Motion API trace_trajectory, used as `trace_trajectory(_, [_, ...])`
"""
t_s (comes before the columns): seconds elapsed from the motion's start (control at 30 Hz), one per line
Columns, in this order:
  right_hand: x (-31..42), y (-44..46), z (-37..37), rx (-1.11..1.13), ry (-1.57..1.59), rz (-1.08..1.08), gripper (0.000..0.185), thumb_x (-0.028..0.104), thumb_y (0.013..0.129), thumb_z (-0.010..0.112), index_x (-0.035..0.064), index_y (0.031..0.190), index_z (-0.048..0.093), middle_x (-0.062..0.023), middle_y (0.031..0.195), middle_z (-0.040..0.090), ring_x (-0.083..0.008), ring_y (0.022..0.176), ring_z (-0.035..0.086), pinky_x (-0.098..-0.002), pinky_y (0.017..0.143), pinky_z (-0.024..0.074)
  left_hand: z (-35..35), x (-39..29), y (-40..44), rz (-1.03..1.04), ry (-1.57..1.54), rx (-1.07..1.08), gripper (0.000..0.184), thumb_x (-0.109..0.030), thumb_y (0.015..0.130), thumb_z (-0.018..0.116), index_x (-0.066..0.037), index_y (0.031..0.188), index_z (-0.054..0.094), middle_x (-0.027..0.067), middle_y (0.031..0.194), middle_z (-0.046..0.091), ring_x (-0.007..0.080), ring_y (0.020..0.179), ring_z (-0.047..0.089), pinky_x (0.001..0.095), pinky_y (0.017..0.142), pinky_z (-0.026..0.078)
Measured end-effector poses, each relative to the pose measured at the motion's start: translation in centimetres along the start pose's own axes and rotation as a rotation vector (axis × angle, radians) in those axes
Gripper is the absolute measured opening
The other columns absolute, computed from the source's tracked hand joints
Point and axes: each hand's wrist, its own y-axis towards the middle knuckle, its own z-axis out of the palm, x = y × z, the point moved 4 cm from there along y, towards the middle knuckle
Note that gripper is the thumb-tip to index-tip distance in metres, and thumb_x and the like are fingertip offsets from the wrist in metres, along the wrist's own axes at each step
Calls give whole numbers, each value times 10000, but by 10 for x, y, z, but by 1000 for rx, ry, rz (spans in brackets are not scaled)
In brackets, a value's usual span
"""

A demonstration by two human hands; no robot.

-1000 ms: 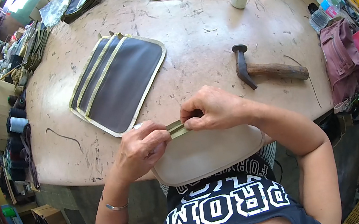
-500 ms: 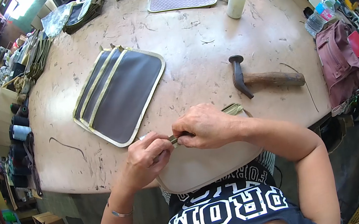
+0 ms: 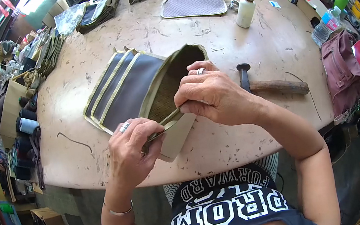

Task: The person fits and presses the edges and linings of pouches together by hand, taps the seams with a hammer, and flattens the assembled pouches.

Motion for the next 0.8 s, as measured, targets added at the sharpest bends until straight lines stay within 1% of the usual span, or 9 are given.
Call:
trace_trajectory(0.03, [-4,-1,0,9,47,57,46,85,762,584,96,806,595,-38,748,586,-202,777,577,-398,961,295,4,4,-1,-28,-54,-24,237,27,628,683,-64,819,577,56,741,603,216,673,596,325,618,460])
trace_trajectory(0.07, [-4,-1,-1,23,23,70,44,108,783,583,84,813,603,-45,771,606,-205,770,579,-377,914,322,4,4,-1,39,-32,-54,249,67,626,658,-54,833,591,66,762,604,219,664,595,315,552,475])
trace_trajectory(0.17, [-4,2,-2,61,15,90,64,126,781,587,82,816,617,-42,787,613,-203,770,578,-364,861,333,7,5,-4,111,28,-96,261,77,622,649,-54,842,606,81,794,604,226,672,596,302,557,482])
trace_trajectory(0.2, [-5,2,0,42,12,38,67,125,770,623,98,818,584,-14,753,557,-182,759,530,-341,821,309,7,7,-4,129,8,-110,255,79,620,647,-47,840,613,96,817,602,231,678,597,293,548,486])
trace_trajectory(0.3, [0,9,4,108,-11,31,82,150,772,593,94,817,633,-34,798,614,-182,830,561,-370,852,312,6,9,-6,140,-13,-113,256,80,616,653,-39,839,613,107,814,600,232,674,596,293,548,488])
trace_trajectory(0.6, [4,14,13,149,-79,-44,57,103,750,564,87,757,618,-29,770,597,-180,812,543,-365,854,300,8,7,-6,164,-1,-121,278,74,596,672,-32,844,607,105,834,597,233,672,593,295,552,486])
trace_trajectory(0.7, [6,13,7,182,-105,-69,47,109,744,579,93,779,607,-22,759,581,-186,809,535,-369,868,298,7,5,-3,157,-27,-77,307,48,583,696,-50,859,605,98,836,598,236,682,594,302,555,484])
trace_trajectory(0.73, [5,11,2,141,-41,-75,45,107,743,587,96,784,603,-18,754,572,-186,802,531,-369,875,297,2,2,2,119,-79,24,361,-9,572,745,-63,894,591,80,843,607,233,718,599,306,621,482])
trace_trajectory(0.8, [1,4,-8,63,86,-95,54,103,740,603,100,793,593,-12,744,553,-188,789,522,-368,888,295,-2,5,7,95,-272,74,407,-44,565,771,-61,924,580,68,858,611,229,754,597,307,670,472])
